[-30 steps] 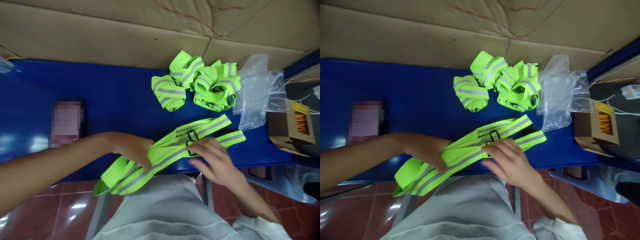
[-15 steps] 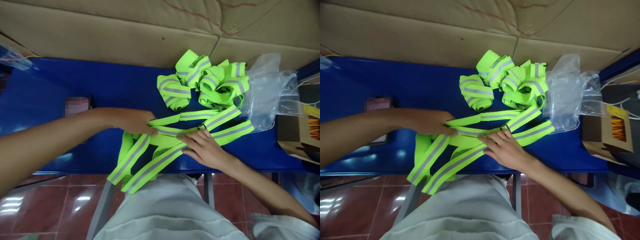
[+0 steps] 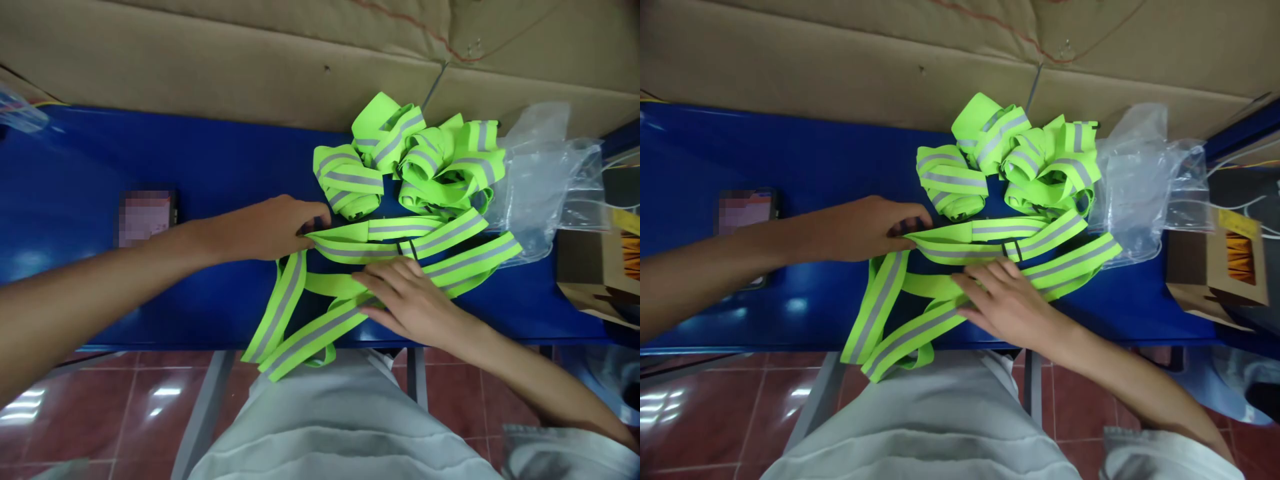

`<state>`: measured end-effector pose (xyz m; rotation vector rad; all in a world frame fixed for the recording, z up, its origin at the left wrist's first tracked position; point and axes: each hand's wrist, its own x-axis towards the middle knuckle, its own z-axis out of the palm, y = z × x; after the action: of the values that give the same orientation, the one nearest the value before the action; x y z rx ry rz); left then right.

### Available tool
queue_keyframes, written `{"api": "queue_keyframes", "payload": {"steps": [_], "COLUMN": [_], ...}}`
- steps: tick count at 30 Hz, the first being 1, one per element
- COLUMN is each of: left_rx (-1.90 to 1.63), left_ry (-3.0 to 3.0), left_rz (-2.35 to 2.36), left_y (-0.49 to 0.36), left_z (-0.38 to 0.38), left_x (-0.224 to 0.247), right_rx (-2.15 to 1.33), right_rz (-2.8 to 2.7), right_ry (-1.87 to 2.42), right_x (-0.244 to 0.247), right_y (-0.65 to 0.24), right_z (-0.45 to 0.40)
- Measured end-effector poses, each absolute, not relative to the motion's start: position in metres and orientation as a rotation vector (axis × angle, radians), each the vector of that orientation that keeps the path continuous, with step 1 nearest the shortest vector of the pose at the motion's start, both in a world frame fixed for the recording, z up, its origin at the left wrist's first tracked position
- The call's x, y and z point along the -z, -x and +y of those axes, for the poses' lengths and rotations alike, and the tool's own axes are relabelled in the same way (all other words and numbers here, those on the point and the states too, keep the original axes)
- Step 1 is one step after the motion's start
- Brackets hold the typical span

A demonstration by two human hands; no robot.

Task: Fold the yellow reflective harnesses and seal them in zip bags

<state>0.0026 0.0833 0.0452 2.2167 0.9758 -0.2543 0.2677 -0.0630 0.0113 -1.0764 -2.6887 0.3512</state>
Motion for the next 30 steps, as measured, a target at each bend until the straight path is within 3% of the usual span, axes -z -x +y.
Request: {"api": "queue_keyframes", "payload": {"steps": [10,15,22,26,30], "left_rx": [-0.003,-0.092,-0.17,-0.287,-0.407], "left_ry": [-2.195,-2.102,-2.184,-2.328,-2.458], "left_rz": [1.142,1.374,1.327,1.257,1.274], "left_y": [0.012,0.028,0.034,0.013,0.001], "left_z": [0.027,-0.014,0.023,0.053,0.023], "left_x": [-0.032,-0.028,-0.031,-0.034,-0.042], "right_rx": [-0.519,-0.387,-0.438,-0.438,-0.392], "right_rz": [-2.767,-2.816,-2.819,-2.819,-2.784], "right_ry": [0.917,0.923,0.742,0.843,0.968], "right_x": [0.003,0.013,0.008,0.006,0.009], "right_y": [-0.246,-0.25,-0.256,-0.255,-0.256], "right_z": [-0.049,-0.052,-0.044,-0.044,-0.044]}}
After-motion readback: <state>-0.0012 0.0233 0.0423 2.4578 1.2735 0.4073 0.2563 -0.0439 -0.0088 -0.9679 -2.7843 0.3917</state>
